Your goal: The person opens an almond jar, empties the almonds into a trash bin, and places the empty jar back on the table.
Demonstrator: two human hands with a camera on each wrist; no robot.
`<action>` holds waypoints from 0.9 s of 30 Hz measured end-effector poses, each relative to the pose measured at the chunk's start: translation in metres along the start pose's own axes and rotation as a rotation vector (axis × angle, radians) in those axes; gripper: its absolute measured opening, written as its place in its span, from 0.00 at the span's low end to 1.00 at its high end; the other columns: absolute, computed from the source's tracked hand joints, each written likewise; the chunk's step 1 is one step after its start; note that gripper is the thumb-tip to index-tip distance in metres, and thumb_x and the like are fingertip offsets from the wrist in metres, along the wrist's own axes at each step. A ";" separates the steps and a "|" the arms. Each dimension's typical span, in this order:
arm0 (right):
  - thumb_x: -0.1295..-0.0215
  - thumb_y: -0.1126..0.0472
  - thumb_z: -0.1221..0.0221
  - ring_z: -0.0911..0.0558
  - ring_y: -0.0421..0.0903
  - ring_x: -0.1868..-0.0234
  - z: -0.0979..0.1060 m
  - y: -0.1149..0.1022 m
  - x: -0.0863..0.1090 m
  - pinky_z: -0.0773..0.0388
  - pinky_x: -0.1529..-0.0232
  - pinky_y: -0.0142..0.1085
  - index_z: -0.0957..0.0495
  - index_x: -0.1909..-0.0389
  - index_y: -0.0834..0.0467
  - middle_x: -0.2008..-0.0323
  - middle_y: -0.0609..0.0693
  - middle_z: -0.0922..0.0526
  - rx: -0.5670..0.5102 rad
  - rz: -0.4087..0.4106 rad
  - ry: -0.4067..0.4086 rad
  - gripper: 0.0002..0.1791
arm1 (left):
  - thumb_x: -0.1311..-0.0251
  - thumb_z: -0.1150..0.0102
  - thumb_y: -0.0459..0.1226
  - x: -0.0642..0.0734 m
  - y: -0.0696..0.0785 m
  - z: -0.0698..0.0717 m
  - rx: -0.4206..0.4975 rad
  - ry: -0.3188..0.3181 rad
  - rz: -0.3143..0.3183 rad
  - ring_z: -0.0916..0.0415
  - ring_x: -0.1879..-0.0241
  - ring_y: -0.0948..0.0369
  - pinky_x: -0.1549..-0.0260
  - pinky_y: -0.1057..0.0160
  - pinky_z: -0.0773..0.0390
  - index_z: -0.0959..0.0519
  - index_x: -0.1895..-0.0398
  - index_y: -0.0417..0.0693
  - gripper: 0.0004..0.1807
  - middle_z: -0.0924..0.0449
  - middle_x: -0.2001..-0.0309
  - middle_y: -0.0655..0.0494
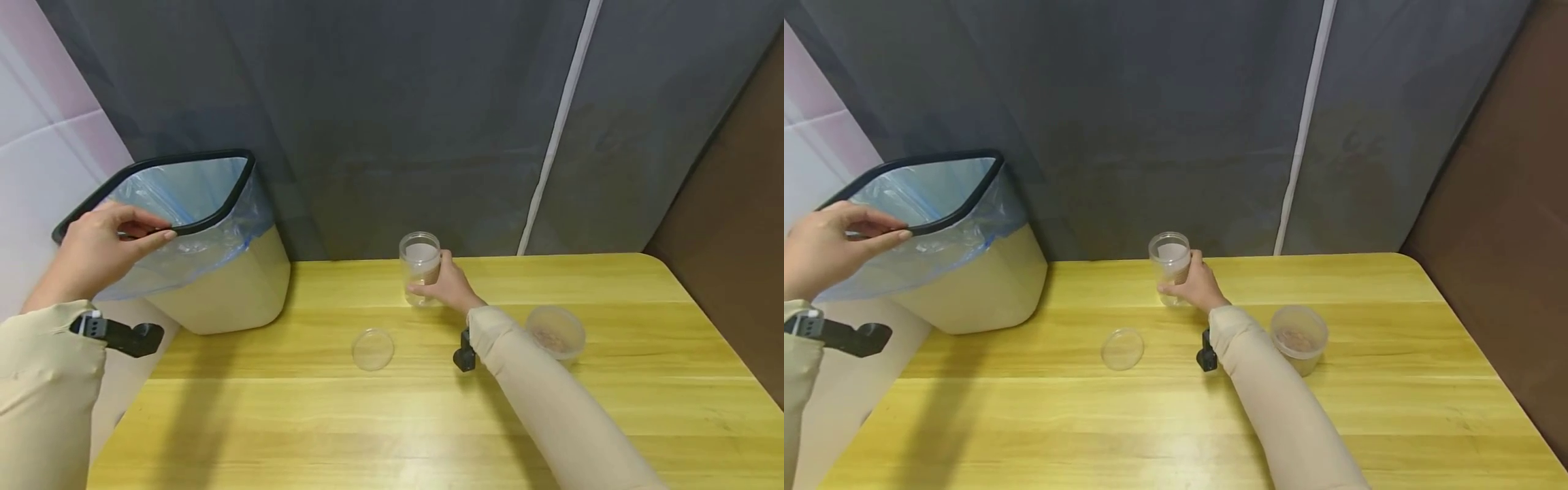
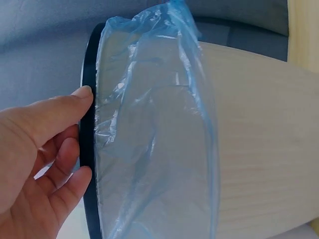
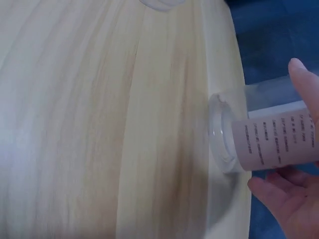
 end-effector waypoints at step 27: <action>0.39 0.55 0.40 0.36 0.61 0.40 0.111 -0.004 0.017 0.40 0.43 0.54 0.47 0.34 0.65 0.37 0.66 0.43 0.082 -0.185 -0.378 0.38 | 0.41 0.41 0.36 -0.004 0.118 -0.111 0.265 -0.157 -0.293 0.31 0.60 0.51 0.61 0.51 0.31 0.21 0.59 0.42 0.09 0.30 0.61 0.48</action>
Point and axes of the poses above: each hand's wrist, its own x-axis away from the middle knuckle, its own z-axis out of the back of the hand, y = z × x, the point moved 8 cm from there along -x, towards the middle knuckle
